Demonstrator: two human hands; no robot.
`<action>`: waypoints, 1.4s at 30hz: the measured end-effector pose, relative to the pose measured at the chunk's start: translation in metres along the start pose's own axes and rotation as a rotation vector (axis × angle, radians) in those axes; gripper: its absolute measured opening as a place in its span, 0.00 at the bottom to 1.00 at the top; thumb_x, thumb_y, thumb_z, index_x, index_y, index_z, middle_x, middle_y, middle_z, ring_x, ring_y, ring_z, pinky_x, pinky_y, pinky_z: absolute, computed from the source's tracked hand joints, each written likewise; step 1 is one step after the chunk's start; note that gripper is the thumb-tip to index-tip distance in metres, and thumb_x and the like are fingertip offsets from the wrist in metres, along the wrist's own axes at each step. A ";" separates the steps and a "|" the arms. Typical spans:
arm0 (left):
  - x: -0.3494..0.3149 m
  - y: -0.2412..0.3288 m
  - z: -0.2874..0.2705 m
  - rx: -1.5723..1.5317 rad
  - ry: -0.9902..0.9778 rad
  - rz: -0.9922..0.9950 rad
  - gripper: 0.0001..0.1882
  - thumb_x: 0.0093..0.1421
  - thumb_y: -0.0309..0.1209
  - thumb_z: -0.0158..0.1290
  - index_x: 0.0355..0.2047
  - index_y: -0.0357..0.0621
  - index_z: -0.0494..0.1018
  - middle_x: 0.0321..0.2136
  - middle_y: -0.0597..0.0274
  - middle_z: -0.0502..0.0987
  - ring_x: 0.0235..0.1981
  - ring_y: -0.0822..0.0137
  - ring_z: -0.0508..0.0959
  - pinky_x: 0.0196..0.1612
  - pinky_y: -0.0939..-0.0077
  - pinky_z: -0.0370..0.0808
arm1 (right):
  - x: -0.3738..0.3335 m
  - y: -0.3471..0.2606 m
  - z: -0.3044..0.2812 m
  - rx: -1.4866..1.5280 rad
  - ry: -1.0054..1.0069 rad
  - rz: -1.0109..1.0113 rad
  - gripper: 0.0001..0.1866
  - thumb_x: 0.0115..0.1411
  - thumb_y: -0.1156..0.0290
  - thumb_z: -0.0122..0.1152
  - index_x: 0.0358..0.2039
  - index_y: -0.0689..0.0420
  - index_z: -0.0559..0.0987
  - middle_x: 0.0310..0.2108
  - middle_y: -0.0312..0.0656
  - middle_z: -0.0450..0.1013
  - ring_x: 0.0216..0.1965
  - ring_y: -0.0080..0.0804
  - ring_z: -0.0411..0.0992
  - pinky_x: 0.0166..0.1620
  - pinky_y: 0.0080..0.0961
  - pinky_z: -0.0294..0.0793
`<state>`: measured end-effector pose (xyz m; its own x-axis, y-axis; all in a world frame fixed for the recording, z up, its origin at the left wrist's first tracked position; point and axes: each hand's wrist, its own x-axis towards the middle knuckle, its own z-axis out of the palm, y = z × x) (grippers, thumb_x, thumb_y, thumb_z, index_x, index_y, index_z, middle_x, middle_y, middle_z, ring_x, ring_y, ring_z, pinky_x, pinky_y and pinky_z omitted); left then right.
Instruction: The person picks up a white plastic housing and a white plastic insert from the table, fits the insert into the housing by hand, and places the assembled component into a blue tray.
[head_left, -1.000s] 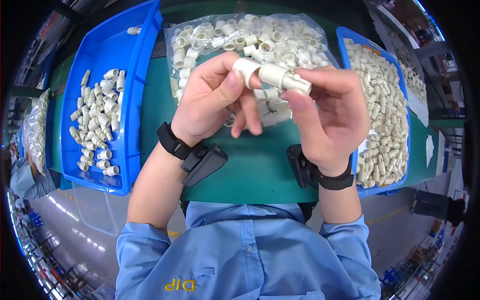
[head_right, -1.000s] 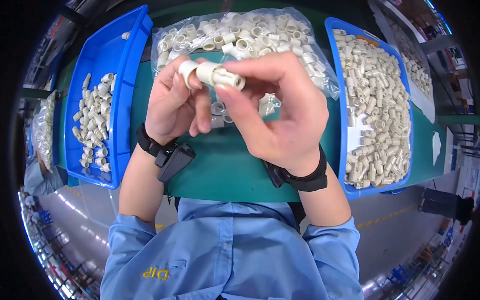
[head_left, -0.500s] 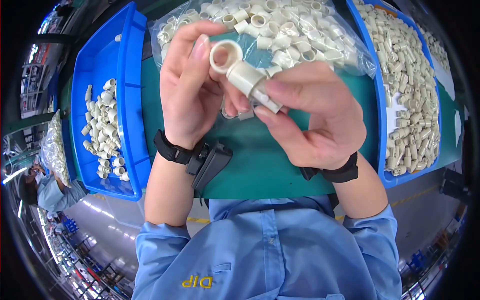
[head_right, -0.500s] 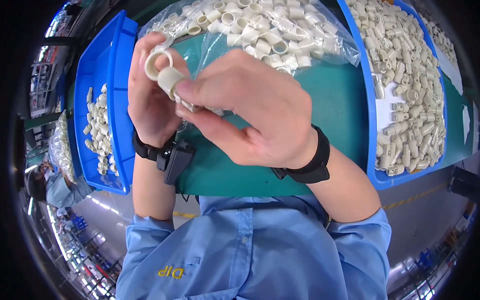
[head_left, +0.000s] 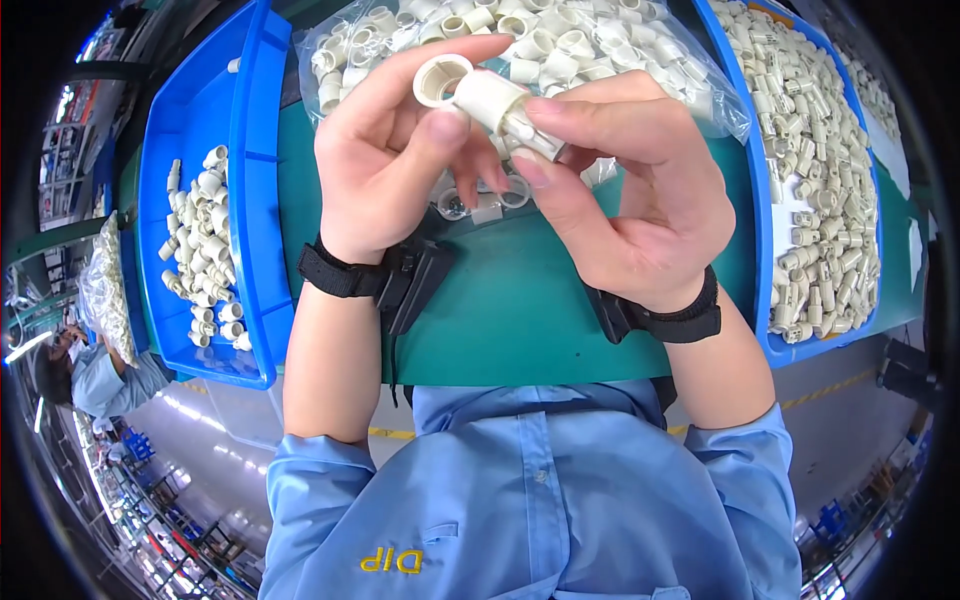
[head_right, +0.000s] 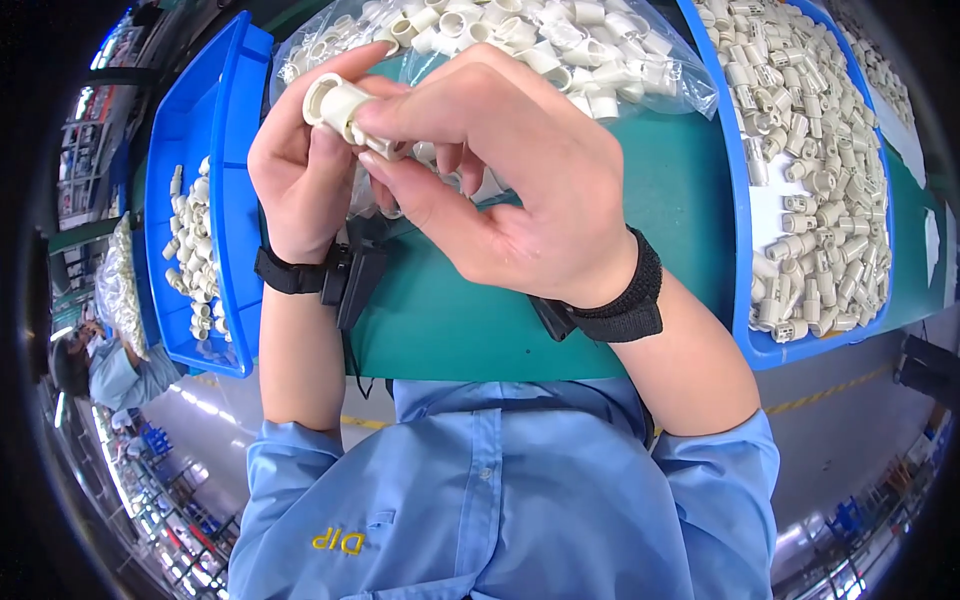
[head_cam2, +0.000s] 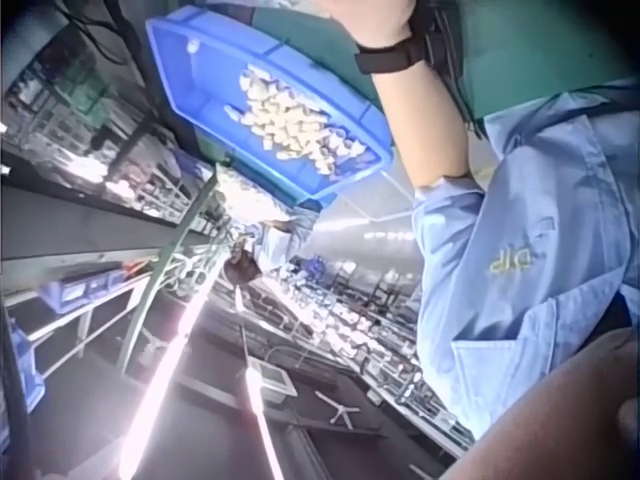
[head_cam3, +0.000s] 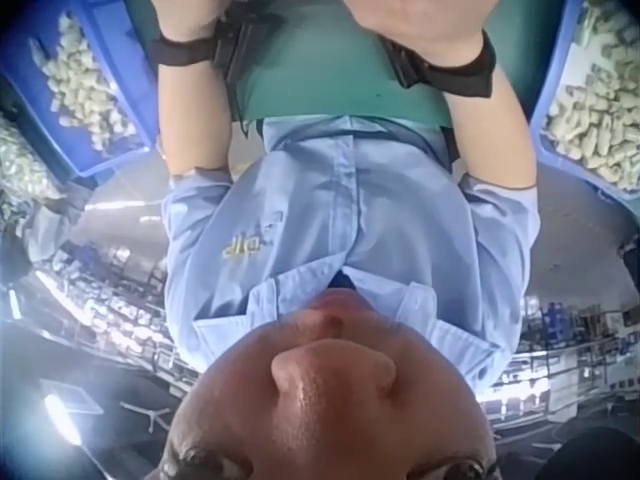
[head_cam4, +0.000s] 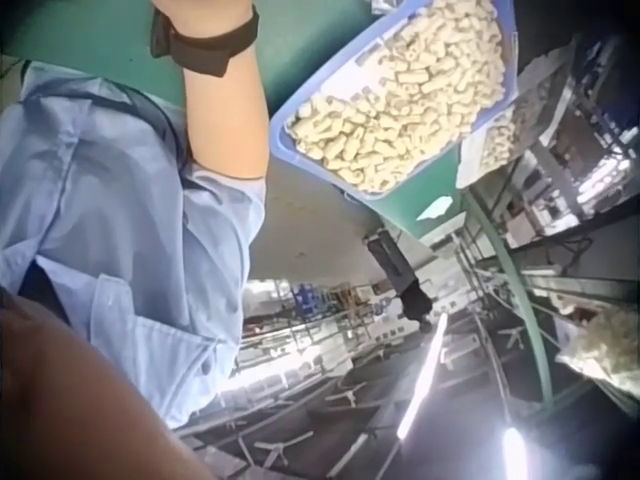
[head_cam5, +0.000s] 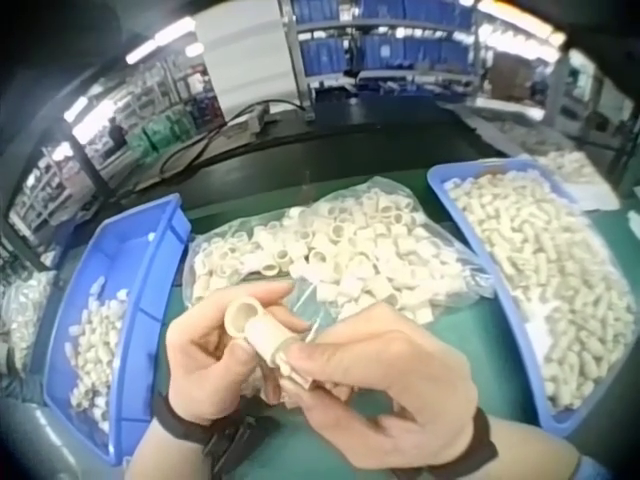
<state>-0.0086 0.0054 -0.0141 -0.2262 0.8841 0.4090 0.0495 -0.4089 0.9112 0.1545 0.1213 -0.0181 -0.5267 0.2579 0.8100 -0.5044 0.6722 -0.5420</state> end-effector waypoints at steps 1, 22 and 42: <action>0.000 -0.001 -0.001 0.061 0.017 0.011 0.27 0.69 0.39 0.51 0.58 0.26 0.65 0.45 0.46 0.78 0.33 0.70 0.80 0.31 0.82 0.78 | 0.001 0.000 0.000 -0.014 0.009 -0.023 0.20 0.51 0.87 0.67 0.46 0.67 0.76 0.36 0.47 0.75 0.32 0.25 0.71 0.29 0.15 0.72; 0.001 -0.001 0.005 0.450 0.031 0.171 0.25 0.54 0.07 0.46 0.51 0.38 0.76 0.42 0.58 0.80 0.25 0.75 0.80 0.26 0.84 0.77 | 0.004 0.004 0.003 -0.097 0.028 -0.184 0.18 0.48 0.88 0.67 0.42 0.66 0.79 0.34 0.46 0.75 0.26 0.23 0.69 0.27 0.16 0.69; 0.014 0.043 0.012 0.983 -0.100 0.045 0.26 0.50 0.15 0.61 0.52 0.33 0.76 0.33 0.52 0.81 0.31 0.63 0.80 0.35 0.76 0.74 | 0.005 -0.008 0.000 -0.206 -0.057 -0.079 0.18 0.45 0.89 0.67 0.39 0.64 0.81 0.32 0.44 0.75 0.25 0.23 0.70 0.26 0.15 0.70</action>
<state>0.0021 0.0029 0.0312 -0.1237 0.9059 0.4050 0.8522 -0.1120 0.5110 0.1558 0.1169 -0.0097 -0.5316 0.1633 0.8311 -0.3985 0.8176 -0.4156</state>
